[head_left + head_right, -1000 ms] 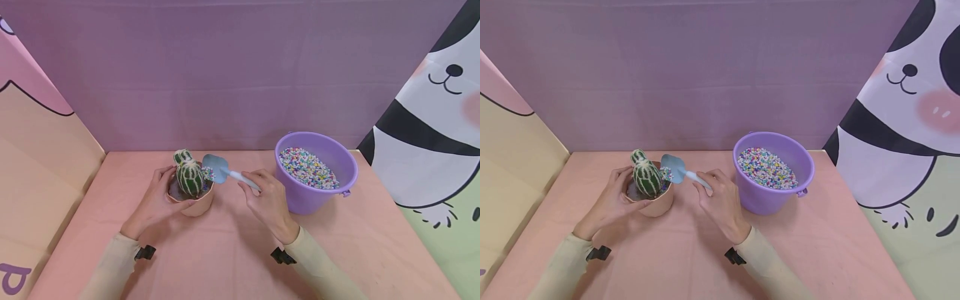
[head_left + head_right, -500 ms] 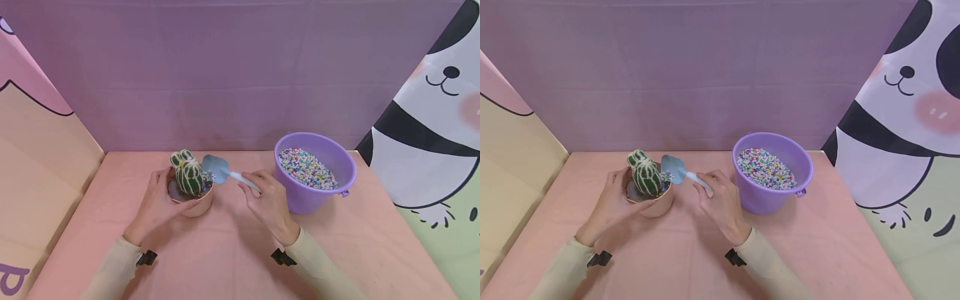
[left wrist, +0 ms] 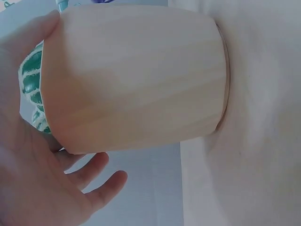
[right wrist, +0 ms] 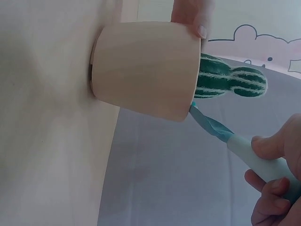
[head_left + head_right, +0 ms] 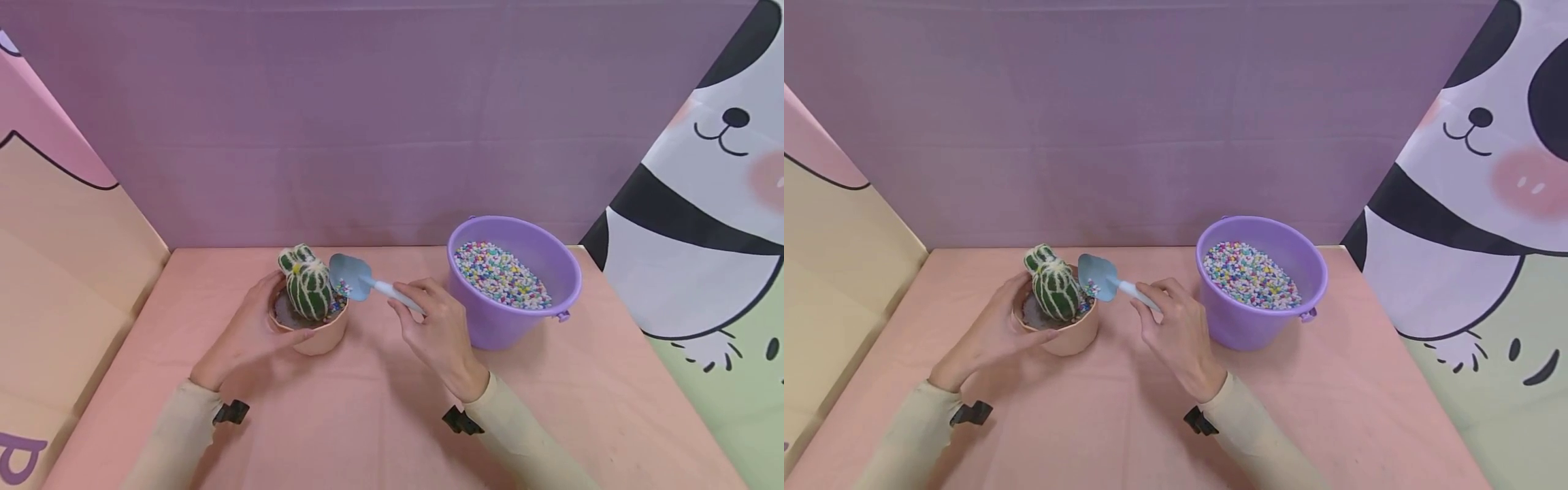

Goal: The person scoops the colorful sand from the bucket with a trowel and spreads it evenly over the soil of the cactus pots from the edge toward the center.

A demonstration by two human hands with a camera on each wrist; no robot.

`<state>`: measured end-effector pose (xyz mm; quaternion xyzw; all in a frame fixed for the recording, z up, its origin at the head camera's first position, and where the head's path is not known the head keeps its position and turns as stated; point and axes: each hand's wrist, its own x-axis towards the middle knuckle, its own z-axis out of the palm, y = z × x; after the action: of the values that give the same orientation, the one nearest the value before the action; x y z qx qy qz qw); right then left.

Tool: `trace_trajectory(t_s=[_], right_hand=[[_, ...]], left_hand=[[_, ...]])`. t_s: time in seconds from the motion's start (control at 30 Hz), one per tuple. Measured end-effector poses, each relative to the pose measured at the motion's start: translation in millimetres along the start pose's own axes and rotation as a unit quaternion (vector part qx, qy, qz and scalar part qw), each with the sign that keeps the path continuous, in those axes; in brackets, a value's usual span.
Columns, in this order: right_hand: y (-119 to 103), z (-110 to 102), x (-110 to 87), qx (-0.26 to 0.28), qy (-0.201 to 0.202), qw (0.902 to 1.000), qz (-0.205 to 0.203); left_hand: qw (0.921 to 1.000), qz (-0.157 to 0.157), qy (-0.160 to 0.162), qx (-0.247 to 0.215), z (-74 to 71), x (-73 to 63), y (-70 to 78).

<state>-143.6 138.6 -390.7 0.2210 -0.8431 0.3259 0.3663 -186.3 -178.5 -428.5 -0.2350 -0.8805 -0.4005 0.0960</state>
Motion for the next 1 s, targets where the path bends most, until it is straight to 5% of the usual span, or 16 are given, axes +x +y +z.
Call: trace_trajectory(t_s=[0.57, 0.67, 0.83, 1.0], right_hand=[[4.5, 4.3, -2.2, 0.013, 0.006, 0.9999, 0.001], [4.7, 5.3, -2.2, 0.014, 0.006, 0.9999, 0.002], [4.3, 7.1, -2.3, 0.023, 0.011, 0.9997, -0.001], [4.9, 8.6, -3.0, 0.025, 0.022, 0.9994, -0.008]], left_hand=[[0.9912, -0.094, 0.040, 0.085, 9.2, -12.5, 23.4], [0.9942, -0.075, 0.029, 0.071, 5.1, -11.2, 20.2], [0.9997, 0.001, 0.015, 0.018, 0.0, -3.2, 10.0], [0.9998, -0.009, -0.008, -0.015, -1.2, -1.8, 6.0]])
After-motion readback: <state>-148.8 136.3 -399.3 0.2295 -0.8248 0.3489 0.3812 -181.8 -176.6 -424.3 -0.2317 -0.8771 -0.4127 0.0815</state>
